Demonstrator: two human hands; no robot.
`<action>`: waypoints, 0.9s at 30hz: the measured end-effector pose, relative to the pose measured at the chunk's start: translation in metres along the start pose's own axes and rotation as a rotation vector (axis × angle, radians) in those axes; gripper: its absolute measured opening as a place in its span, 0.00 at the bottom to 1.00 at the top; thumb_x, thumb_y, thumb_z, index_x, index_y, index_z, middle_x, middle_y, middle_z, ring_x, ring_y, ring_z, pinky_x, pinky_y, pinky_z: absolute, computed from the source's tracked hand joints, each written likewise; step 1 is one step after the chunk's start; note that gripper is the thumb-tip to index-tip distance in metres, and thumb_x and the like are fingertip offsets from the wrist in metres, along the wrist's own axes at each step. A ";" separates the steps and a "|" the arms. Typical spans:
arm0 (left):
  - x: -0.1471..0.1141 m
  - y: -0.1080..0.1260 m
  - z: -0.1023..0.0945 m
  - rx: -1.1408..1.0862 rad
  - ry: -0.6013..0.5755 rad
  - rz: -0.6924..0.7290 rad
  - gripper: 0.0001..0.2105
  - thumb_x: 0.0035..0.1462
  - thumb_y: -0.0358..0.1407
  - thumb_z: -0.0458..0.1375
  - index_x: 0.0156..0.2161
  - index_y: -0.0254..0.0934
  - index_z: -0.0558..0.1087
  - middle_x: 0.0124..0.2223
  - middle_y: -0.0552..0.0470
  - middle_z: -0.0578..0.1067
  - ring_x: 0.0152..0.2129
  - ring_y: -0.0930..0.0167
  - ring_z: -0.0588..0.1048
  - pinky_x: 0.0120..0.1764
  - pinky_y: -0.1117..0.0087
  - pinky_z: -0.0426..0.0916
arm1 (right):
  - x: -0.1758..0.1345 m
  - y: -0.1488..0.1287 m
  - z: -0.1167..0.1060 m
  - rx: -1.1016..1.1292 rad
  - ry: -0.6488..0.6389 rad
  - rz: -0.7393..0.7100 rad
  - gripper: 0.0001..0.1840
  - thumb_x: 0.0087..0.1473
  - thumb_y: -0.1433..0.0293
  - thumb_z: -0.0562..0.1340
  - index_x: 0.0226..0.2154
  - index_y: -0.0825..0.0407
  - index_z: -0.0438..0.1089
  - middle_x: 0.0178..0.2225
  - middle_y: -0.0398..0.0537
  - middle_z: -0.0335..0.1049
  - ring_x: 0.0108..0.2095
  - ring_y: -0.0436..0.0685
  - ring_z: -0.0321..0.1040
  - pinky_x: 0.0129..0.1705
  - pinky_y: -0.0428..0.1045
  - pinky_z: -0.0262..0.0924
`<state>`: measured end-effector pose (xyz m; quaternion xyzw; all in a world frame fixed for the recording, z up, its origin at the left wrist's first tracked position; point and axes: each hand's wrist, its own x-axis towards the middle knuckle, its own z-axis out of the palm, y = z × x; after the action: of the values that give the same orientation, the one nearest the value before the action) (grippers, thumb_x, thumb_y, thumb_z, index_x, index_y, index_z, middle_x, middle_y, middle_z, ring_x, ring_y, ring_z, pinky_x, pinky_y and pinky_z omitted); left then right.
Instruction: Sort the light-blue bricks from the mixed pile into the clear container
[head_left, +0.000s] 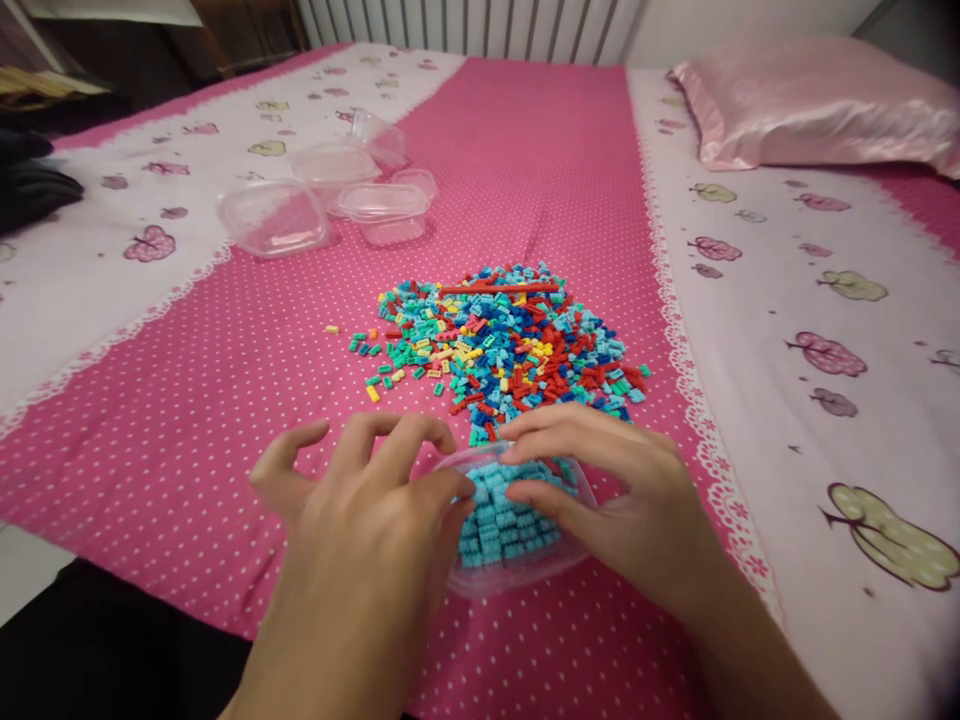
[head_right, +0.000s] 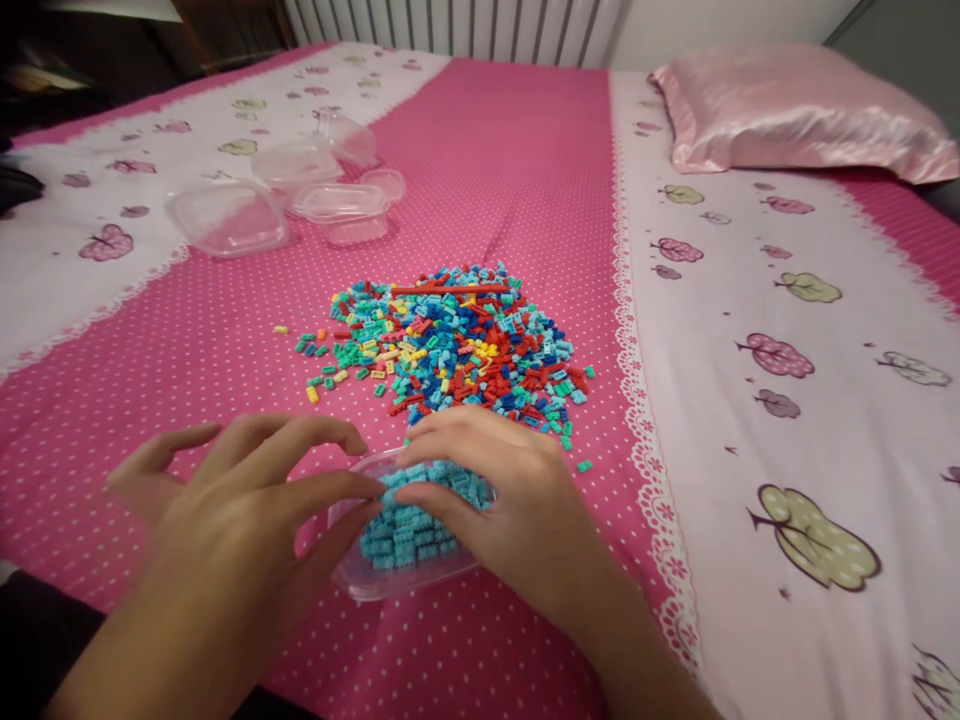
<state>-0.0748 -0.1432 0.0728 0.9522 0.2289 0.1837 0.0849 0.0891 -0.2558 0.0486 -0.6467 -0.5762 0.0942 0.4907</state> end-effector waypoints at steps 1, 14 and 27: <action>-0.002 0.001 0.000 0.028 -0.013 0.005 0.11 0.58 0.28 0.61 0.28 0.48 0.78 0.41 0.55 0.80 0.40 0.60 0.72 0.52 0.47 0.51 | 0.000 0.001 -0.001 -0.027 0.013 0.001 0.05 0.57 0.70 0.70 0.38 0.47 0.77 0.41 0.43 0.82 0.42 0.54 0.79 0.47 0.48 0.72; -0.006 0.018 0.004 0.089 -0.137 -0.043 0.16 0.52 0.19 0.55 0.29 0.44 0.77 0.40 0.50 0.78 0.44 0.54 0.70 0.56 0.31 0.49 | 0.000 0.004 -0.003 -0.177 0.078 -0.013 0.11 0.63 0.74 0.63 0.48 0.47 0.72 0.43 0.44 0.79 0.44 0.53 0.75 0.48 0.49 0.68; -0.009 0.016 0.004 0.152 -0.198 -0.008 0.15 0.53 0.20 0.54 0.31 0.43 0.75 0.43 0.49 0.77 0.48 0.52 0.69 0.57 0.30 0.50 | 0.001 0.005 -0.003 -0.176 0.058 -0.031 0.10 0.63 0.74 0.61 0.46 0.47 0.73 0.43 0.44 0.79 0.45 0.53 0.74 0.49 0.50 0.67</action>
<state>-0.0741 -0.1620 0.0705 0.9685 0.2364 0.0704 0.0353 0.0943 -0.2561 0.0470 -0.6806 -0.5778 0.0167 0.4502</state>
